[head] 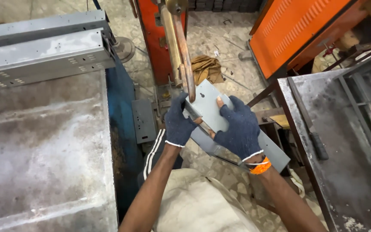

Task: The recorder is assembling metal enclosures by spot welding various metal plates together and finishing them with a file.

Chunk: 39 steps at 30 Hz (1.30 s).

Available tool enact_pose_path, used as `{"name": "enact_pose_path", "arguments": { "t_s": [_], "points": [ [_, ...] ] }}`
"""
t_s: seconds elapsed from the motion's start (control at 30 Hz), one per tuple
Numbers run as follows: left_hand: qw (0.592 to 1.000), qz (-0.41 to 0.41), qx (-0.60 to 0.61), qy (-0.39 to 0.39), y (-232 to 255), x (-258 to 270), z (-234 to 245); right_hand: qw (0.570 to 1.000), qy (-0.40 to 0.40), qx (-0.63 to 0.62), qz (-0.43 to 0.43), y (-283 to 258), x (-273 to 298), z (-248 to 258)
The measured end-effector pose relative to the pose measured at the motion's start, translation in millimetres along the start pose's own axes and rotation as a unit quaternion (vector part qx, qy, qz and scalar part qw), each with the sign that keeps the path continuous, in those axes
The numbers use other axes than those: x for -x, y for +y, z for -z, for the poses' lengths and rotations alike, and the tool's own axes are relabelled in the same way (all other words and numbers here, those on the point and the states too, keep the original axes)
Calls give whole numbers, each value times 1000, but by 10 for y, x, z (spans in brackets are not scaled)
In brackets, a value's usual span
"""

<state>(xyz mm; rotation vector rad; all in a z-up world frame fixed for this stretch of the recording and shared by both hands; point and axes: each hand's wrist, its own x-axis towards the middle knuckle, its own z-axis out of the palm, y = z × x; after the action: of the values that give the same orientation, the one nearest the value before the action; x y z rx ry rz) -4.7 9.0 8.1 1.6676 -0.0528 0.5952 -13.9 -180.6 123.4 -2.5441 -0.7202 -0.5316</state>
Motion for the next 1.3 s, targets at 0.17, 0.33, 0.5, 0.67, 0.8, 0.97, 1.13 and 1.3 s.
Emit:
{"name": "enact_pose_path", "arguments": {
  "t_s": [0.17,0.33,0.5,0.67,0.8,0.97,1.13,1.3],
  "points": [
    [999,-16,-29,-9,112,-42,39,1000,-11,13,0,15,-70,8],
    [1000,14,18,-2,5,25,-25,1000,0,12,9,9,-41,28],
    [997,33,-75,-3,127,-25,-14,1000,-19,-9,-6,-11,-72,88],
    [999,4,-36,-1,109,-22,-20,1000,-18,6,-12,-32,-17,54],
    [1000,-2,-22,-20,162,-61,35,999,-9,26,-29,-142,37,50],
    [999,-30,21,-37,32,-128,72,998,12,31,-46,-191,131,-56],
    [996,-2,57,-71,57,-180,165,996,8,29,-87,-357,180,-87],
    [992,9,-68,-109,247,-246,282,987,-15,39,-155,-452,149,-168]
  ]
}}
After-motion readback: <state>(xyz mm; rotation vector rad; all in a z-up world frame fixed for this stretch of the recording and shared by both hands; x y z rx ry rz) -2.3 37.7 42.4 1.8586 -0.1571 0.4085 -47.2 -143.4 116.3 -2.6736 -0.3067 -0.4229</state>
